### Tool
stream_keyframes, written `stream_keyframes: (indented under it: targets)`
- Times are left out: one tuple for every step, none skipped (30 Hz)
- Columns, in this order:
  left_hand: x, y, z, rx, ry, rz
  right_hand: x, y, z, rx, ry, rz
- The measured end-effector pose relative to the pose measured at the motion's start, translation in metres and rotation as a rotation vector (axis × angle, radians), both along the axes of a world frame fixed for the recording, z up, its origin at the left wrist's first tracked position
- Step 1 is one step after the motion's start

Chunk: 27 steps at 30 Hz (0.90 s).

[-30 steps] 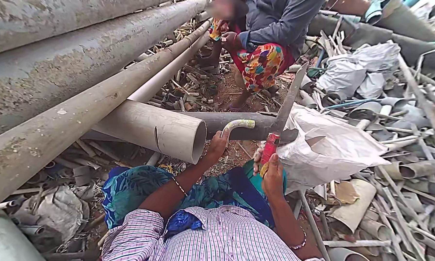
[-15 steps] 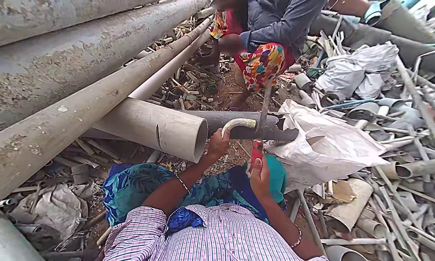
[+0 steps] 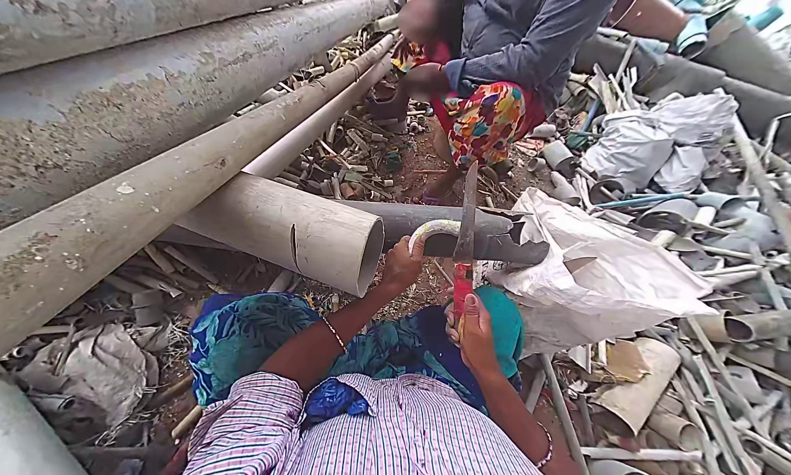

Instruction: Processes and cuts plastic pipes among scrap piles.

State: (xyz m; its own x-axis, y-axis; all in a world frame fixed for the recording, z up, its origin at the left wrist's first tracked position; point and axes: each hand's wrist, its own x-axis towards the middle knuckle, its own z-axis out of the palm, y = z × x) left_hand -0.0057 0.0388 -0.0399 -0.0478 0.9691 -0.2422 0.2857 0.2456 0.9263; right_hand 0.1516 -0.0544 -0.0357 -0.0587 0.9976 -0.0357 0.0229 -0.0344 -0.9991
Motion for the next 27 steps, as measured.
stream_keyframes:
  targets:
    - [0.000,0.001,0.000,0.007,0.000,0.001,0.003,0.000,0.003,0.159,-0.013,-0.020]
    - [0.000,0.002,-0.002,0.016,0.006,0.004,0.006,0.003,0.005,0.325,-0.037,-0.055]
    - [0.001,0.003,-0.003,0.017,0.013,0.005,0.008,0.007,0.002,0.452,-0.063,-0.095]
    - [0.001,0.004,-0.003,0.017,0.018,0.008,0.007,0.010,-0.006,0.504,-0.083,-0.130]
    - [0.001,0.003,-0.003,0.008,0.019,0.009,0.004,0.010,-0.019,0.463,-0.095,-0.131]
    - [0.001,0.001,-0.002,-0.002,0.019,0.008,-0.001,0.006,-0.030,0.311,-0.094,-0.104]
    - [0.001,-0.001,0.000,-0.009,0.018,0.009,-0.004,0.003,-0.035,0.096,-0.100,-0.045]
    - [0.000,-0.002,0.002,-0.011,0.019,0.005,-0.006,0.001,-0.035,-0.019,-0.105,-0.003]
    - [0.001,0.000,0.004,-0.007,0.022,0.002,-0.005,0.001,-0.028,-0.050,-0.090,0.013]
    - [0.001,0.001,0.004,-0.006,0.019,0.004,-0.003,0.000,-0.019,0.008,-0.075,0.010]
    - [0.001,-0.001,0.003,-0.011,0.024,0.005,0.000,-0.002,-0.014,0.135,-0.079,-0.012]
    - [0.000,-0.001,0.002,-0.008,0.026,0.007,0.003,0.000,-0.010,0.293,-0.090,-0.040]
    - [0.000,0.000,0.002,-0.003,0.025,0.009,0.007,0.004,-0.009,0.432,-0.101,-0.073]
    - [0.000,0.001,0.002,0.001,0.028,0.008,0.008,0.008,-0.011,0.503,-0.109,-0.105]
    - [-0.001,0.002,0.002,0.003,0.035,0.005,0.006,0.009,-0.020,0.485,-0.115,-0.115]
    - [-0.001,0.001,0.003,-0.004,0.040,0.000,0.003,0.005,-0.031,0.361,-0.125,-0.092]
    - [0.000,0.001,0.003,-0.009,0.043,-0.003,0.001,0.001,-0.038,0.148,-0.130,-0.036]
    - [0.001,0.000,0.004,-0.011,0.041,-0.003,-0.001,-0.002,-0.039,-0.005,-0.123,0.016]
    - [0.000,0.000,0.004,-0.013,0.045,-0.002,-0.003,-0.006,-0.035,-0.056,-0.090,0.043]
    - [0.001,0.003,0.006,-0.006,0.040,0.005,-0.002,-0.004,-0.026,0.000,-0.064,0.051]
    - [0.000,0.001,0.005,-0.003,0.036,0.010,-0.001,-0.006,-0.020,0.130,-0.051,0.028]
    - [0.000,0.000,0.002,0.003,0.033,0.014,0.002,-0.005,-0.015,0.291,-0.053,-0.014]
    - [0.000,0.000,0.000,0.008,0.032,0.014,0.004,-0.001,-0.011,0.413,-0.048,-0.063]
    - [0.001,0.000,0.000,0.011,0.030,0.016,0.005,0.003,-0.012,0.459,-0.027,-0.099]
    - [0.001,0.000,0.001,0.011,0.032,0.019,0.002,0.003,-0.016,0.395,0.006,-0.100]
    - [0.001,-0.002,0.002,0.006,0.037,0.020,-0.002,-0.001,-0.019,0.195,0.043,-0.071]
    - [0.002,-0.003,0.004,-0.003,0.036,0.020,-0.005,-0.004,-0.019,-0.072,0.068,-0.013]
